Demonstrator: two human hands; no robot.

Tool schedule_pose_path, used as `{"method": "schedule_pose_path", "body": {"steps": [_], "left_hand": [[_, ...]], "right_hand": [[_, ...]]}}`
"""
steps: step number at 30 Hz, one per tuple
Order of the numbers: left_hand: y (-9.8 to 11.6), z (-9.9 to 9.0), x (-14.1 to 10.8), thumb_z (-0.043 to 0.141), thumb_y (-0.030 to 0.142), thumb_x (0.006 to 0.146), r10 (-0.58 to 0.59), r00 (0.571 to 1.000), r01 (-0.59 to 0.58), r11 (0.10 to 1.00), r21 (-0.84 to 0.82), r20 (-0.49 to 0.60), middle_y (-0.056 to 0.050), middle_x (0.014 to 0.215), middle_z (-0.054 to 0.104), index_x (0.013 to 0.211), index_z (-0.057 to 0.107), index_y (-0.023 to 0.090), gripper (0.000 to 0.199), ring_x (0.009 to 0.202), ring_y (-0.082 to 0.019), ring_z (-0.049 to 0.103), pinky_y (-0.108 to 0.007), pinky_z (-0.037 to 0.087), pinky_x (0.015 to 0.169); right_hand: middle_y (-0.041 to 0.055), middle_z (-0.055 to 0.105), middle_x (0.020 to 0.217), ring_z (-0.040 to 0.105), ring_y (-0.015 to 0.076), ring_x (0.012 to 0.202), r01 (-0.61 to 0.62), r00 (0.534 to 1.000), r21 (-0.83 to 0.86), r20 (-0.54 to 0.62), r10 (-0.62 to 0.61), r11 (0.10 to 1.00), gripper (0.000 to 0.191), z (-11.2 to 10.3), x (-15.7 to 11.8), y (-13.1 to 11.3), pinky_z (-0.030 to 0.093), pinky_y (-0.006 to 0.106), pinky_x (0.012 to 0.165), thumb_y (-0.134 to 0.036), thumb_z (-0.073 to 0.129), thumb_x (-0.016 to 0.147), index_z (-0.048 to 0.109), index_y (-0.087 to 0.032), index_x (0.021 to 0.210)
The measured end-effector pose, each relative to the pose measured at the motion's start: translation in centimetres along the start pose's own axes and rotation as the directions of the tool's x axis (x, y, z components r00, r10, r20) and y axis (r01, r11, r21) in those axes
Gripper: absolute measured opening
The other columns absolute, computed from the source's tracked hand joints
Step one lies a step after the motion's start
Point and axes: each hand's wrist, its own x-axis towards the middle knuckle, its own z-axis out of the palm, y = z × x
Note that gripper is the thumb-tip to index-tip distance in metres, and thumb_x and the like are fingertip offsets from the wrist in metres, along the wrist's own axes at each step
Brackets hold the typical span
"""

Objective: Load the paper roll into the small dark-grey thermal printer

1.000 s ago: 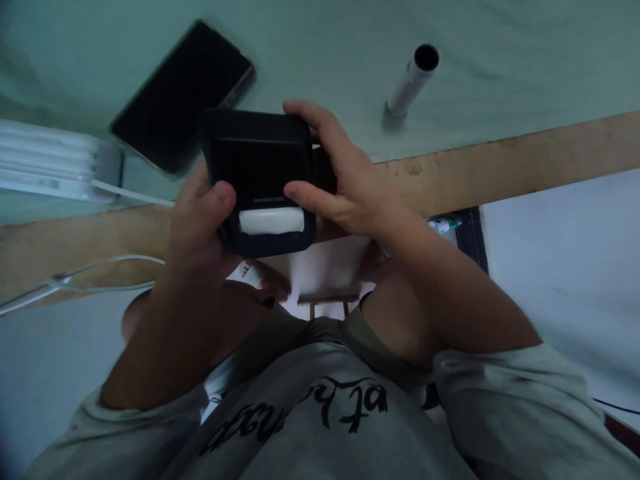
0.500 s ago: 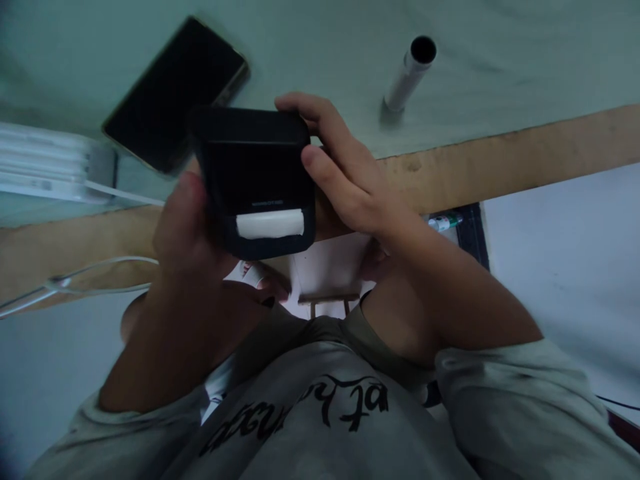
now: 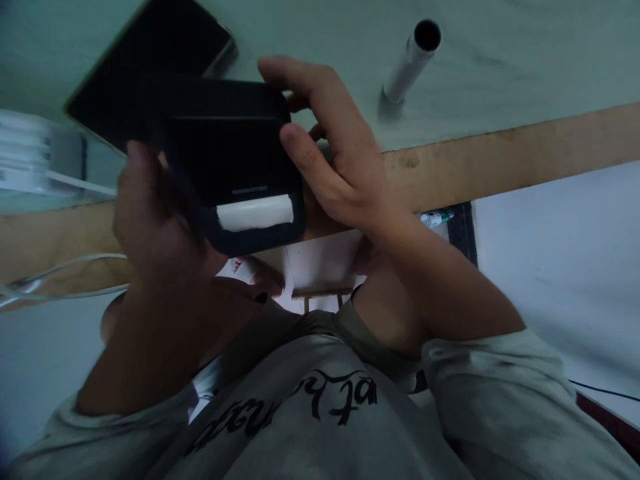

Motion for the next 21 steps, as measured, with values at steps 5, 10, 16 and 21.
{"method": "schedule_pose_path", "body": {"steps": [5, 10, 16, 21], "left_hand": [[0.0, -0.3, 0.1, 0.042, 0.032, 0.104, -0.038, 0.999, 0.038, 0.999, -0.011, 0.03, -0.004, 0.103, 0.078, 0.094, 0.072, 0.015, 0.035, 0.112, -0.019, 0.069, -0.037, 0.05, 0.113], [0.2, -1.1, 0.4, 0.045, 0.029, 0.103, 0.005, 1.0, -0.004, 0.992, 0.123, -0.004, 0.0, 0.084, 0.075, 0.084, 0.075, 0.02, 0.037, 0.087, -0.015, 0.069, -0.031, 0.057, 0.096], [-0.2, -1.5, 0.6, 0.052, 0.031, 0.1, 0.022, 1.0, -0.02, 0.988, 0.156, -0.015, 0.001, 0.082, 0.073, 0.086, 0.076, 0.021, 0.03, 0.082, -0.014, 0.066, -0.027, 0.056, 0.084], [0.3, -0.4, 0.5, 0.052, 0.037, 0.098, -0.082, 0.997, 0.081, 0.993, 0.089, 0.008, 0.0, 0.098, 0.076, 0.084, 0.074, 0.021, 0.031, 0.12, -0.021, 0.064, -0.032, 0.053, 0.105]], "right_hand": [[0.0042, 0.063, 0.131, 0.06, 0.0159, 0.122, 0.006, 1.0, 0.02, 0.017, -0.007, 1.0, 0.039, 0.1, -0.1, -0.1, 0.049, 0.033, 0.111, -0.044, 0.044, 0.099, 0.058, -0.023, 0.129], [0.0041, 0.053, 0.142, 0.056, 0.0209, 0.126, -0.035, 0.99, 0.03, 0.134, 0.03, 0.999, 0.058, -0.6, -0.5, -0.7, 0.056, 0.033, 0.092, -0.052, 0.058, 0.089, 0.05, -0.029, 0.142], [0.0074, 0.052, 0.137, 0.056, 0.0238, 0.124, 0.032, 0.981, -0.148, 0.194, -0.002, 0.989, 0.076, -1.8, -0.1, -0.9, 0.059, 0.031, 0.084, -0.06, 0.07, 0.078, 0.05, -0.027, 0.143], [-0.0053, 0.064, 0.114, 0.056, 0.0058, 0.068, 0.132, 0.989, -0.258, -0.033, -0.146, 0.957, 0.041, -2.2, 0.1, -2.3, 0.053, 0.026, 0.063, -0.055, 0.063, 0.086, 0.064, -0.036, 0.122]]}}
